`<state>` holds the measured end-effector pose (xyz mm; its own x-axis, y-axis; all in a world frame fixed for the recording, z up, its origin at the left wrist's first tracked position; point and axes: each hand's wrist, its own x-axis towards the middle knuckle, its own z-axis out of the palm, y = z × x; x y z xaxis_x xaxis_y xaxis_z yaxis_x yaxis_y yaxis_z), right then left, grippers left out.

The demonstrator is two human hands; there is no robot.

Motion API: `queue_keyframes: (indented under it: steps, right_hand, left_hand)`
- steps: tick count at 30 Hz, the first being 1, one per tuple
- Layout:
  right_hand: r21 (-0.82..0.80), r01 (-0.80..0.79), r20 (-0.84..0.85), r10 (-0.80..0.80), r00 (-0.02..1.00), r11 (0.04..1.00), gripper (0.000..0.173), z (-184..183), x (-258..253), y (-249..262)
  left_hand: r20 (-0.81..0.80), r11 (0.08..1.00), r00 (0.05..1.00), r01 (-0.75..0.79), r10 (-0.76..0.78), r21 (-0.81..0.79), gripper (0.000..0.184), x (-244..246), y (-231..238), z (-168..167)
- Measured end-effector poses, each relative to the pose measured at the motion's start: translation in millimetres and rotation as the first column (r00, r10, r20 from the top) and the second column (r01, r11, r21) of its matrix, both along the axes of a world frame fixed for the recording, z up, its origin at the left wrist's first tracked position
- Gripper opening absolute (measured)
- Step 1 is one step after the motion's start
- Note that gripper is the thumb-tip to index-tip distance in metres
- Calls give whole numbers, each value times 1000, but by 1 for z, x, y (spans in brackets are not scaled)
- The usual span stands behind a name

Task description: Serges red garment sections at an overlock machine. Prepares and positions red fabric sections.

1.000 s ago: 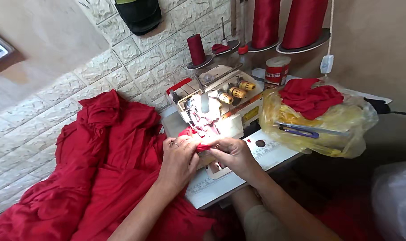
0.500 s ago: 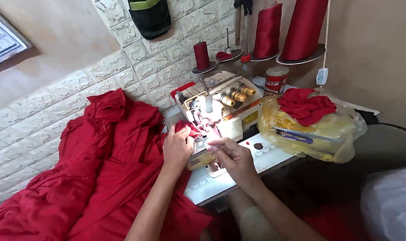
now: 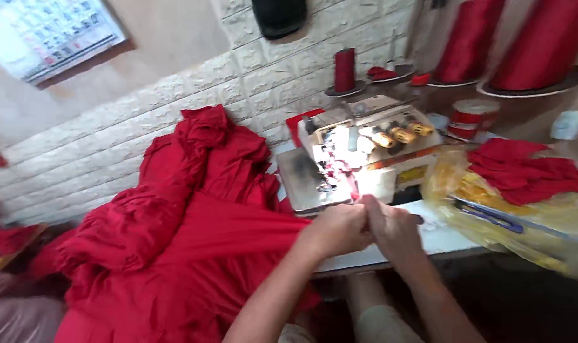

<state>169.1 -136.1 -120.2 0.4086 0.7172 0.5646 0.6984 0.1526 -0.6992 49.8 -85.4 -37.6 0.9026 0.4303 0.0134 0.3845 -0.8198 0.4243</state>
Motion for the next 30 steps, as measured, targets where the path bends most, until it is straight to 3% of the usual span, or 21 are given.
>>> queue_keyframes:
  steps: [3,6,8,10,12,14,15,16,17,18,19,20,21,22,24,26,27,29,30]
  right_hand:
    - [-108,165,181,-144,973,980,74,5,-2,5]
    - [-220,184,162,-150,975,958,69,9,2,5]
    - [-294,82,72,-64,995,952,60,9,12,-1]
    - [-312,-42,19,50,999,949,48,5,21,-6]
    - [-313,-157,-33,154,987,937,39,3,23,-11]
    - [-275,-268,-55,263,963,923,37,-1,21,-13]
    - [-240,-334,-71,327,942,911,38,-3,17,-13]
    - [-201,-405,-91,394,914,892,37,-5,11,-12]
    - [-159,-472,-114,459,881,867,36,-6,2,-11]
    - [-113,-525,-127,512,850,843,35,-6,-8,-9]
    - [-68,-561,-138,549,825,825,32,-6,-20,-7]
    - [-29,-580,-142,571,809,814,30,-7,-34,-3]
    - [2,-589,-136,584,800,808,28,-7,-49,1]
    - [36,-600,-125,599,791,799,26,-8,-63,6]
    - [93,-622,-67,628,776,778,25,-9,-88,17]
    - [147,-608,34,611,791,780,27,-11,-108,31]
    - [157,-581,73,577,813,798,28,-11,-117,38]
    - [162,-518,140,500,855,840,34,-10,-131,51]
    - [171,-499,167,474,865,850,36,-10,-136,57]
  left_hand:
    - [43,991,993,-113,110,77,22,8,7,-20]
    - [-137,1000,990,-14,16,13,27,-3,12,-7]
    - [-319,993,940,111,-121,-51,32,-19,10,9]
    - [-379,982,906,160,-186,-99,30,-46,10,35]
    - [-305,994,946,99,-110,-52,25,-86,23,65]
    - [-201,970,970,-89,136,227,24,-137,47,108]
    - [-102,868,936,-265,335,419,27,-165,59,135]
    - [55,668,840,-468,540,579,29,-194,69,160]
    - [258,382,699,-618,667,687,31,-222,77,180]
    - [409,123,555,-688,724,715,39,-247,79,195]
    - [510,-42,428,-734,746,678,56,-265,76,207]
    - [558,-119,350,-761,752,638,68,-275,69,212]
    - [562,-114,337,-777,756,619,73,-276,57,209]
    - [529,-36,372,-792,763,609,74,-274,46,198]
    - [361,194,458,-796,812,574,88,-273,38,163]
    - [168,359,505,-774,846,522,99,-276,45,119]
    - [105,397,525,-747,845,533,91,-282,52,99]
    - [79,443,570,-712,818,545,49,-303,71,74]
    - [71,479,588,-716,805,508,37,-314,79,74]
